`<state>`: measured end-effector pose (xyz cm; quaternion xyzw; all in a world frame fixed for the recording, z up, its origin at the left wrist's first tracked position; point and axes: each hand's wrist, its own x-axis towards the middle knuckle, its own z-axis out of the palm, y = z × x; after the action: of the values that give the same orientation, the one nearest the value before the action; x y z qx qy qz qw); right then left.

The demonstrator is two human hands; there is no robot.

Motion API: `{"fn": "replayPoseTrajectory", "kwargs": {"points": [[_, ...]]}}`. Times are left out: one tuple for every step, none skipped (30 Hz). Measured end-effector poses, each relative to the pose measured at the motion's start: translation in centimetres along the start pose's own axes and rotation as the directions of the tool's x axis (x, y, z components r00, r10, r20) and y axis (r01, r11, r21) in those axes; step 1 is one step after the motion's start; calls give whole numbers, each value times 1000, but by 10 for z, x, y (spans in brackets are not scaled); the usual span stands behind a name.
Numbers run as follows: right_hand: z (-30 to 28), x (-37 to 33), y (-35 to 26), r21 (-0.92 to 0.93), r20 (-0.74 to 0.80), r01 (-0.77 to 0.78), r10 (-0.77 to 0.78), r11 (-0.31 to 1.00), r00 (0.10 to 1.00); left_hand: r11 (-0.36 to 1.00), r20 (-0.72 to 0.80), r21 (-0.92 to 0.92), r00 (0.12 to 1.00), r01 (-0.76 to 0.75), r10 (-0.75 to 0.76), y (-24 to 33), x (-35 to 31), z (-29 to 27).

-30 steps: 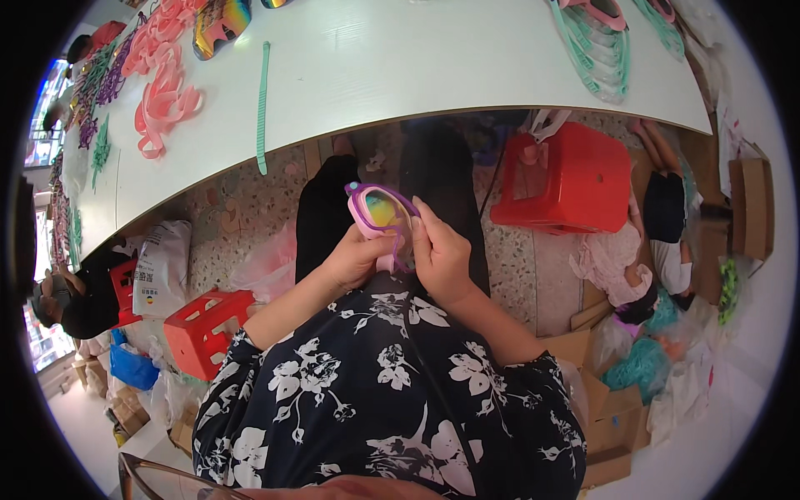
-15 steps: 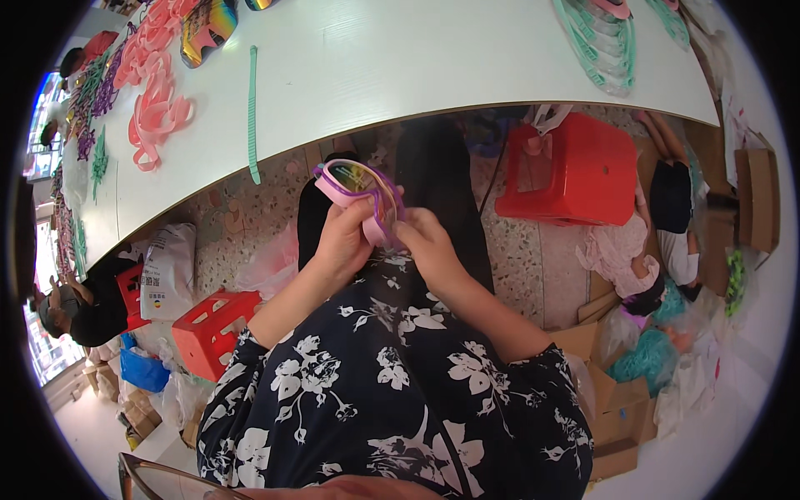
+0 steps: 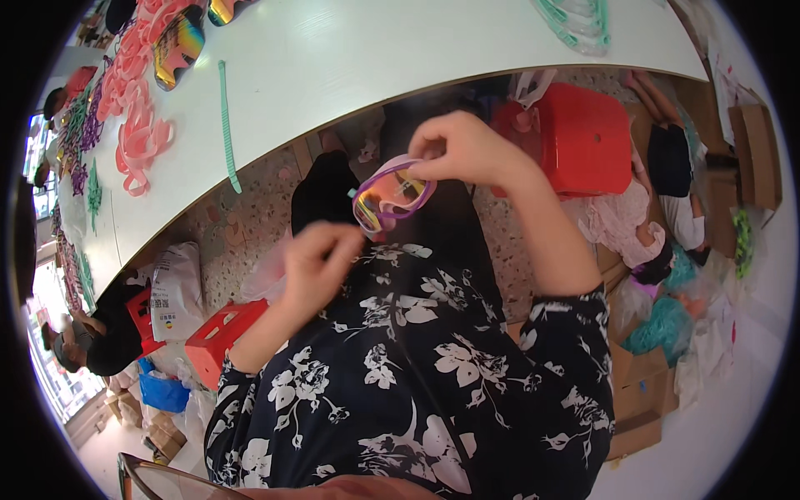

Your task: The recorder is assembling colorful protective glasses or goggles by attaching pink elastic bands to the frames.

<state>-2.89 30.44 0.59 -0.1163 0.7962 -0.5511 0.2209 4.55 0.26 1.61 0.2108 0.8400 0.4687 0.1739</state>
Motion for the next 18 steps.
{"fn": "replayPoseTrajectory", "kwargs": {"points": [[-5, 5, -6, -32, 69, 17, -14, 999, 998, 995, -123, 85, 991, -46, 57, 7, 16, -2], [-7, 13, -11, -52, 140, 41, -33, 998, 990, 981, -250, 179, 961, -74, 119, 11, 33, -2], [-9, 21, -15, -70, 208, 67, -51, 995, 977, 979, -262, 158, 950, -130, 168, 6, 50, 10], [-10, 29, -17, -84, 279, 93, -66, 992, 958, 974, -276, 137, 937, -181, 213, -4, 63, 26], [-9, 35, -14, -79, 311, 93, -64, 993, 948, 995, -118, -61, 990, -82, 75, -15, 70, 39], [-9, 39, -11, -70, 314, 98, -71, 993, 947, 957, 17, -264, 992, 124, -124, 6, 72, 43], [-10, 42, -7, -61, 316, 102, -78, 993, 946, 910, 3, -381, 984, 165, -177, 5, 72, 56], [-9, 43, -2, -52, 320, 103, -81, 993, 944, 844, -2, -496, 972, 202, -234, -1, 71, 70], [-6, 40, 10, -15, 260, 138, -130, 990, 957, 866, -56, -481, 981, 137, -186, -7, 71, 80], [0, 35, 27, 19, 197, 175, -175, 984, 965, 883, -109, -463, 985, 72, -137, -14, 71, 90], [7, 30, 42, 52, 137, 219, -224, 974, 965, 899, -168, -439, 982, 8, -90, -20, 71, 97], [17, 22, 48, 63, -68, 205, -201, 977, 977, 846, -101, -524, 979, 98, -175, -24, 68, 99], [30, 8, 51, 77, -270, 192, -165, 978, 949, 779, -26, -598, 967, 188, -253, -27, 64, 100], [41, -5, 55, 88, -460, 180, -120, 980, 880, 697, 53, -663, 946, 274, -320, -30, 63, 100], [52, -16, 73, 148, -517, 123, -30, 981, 856, 739, 36, -625, 954, 253, -297, -34, 63, 101], [62, -29, 68, 273, -474, 77, 65, 959, 878, 725, 57, -631, 948, 276, -312, -32, 64, 99], [74, -44, 59, 392, -422, 28, 153, 919, 894, 711, 79, -637, 943, 298, -324, -25, 64, 96], [82, -56, 54, 502, -363, -26, 237, 865, 901, 697, 106, -642, 937, 320, -332, -21, 66, 95]]}}
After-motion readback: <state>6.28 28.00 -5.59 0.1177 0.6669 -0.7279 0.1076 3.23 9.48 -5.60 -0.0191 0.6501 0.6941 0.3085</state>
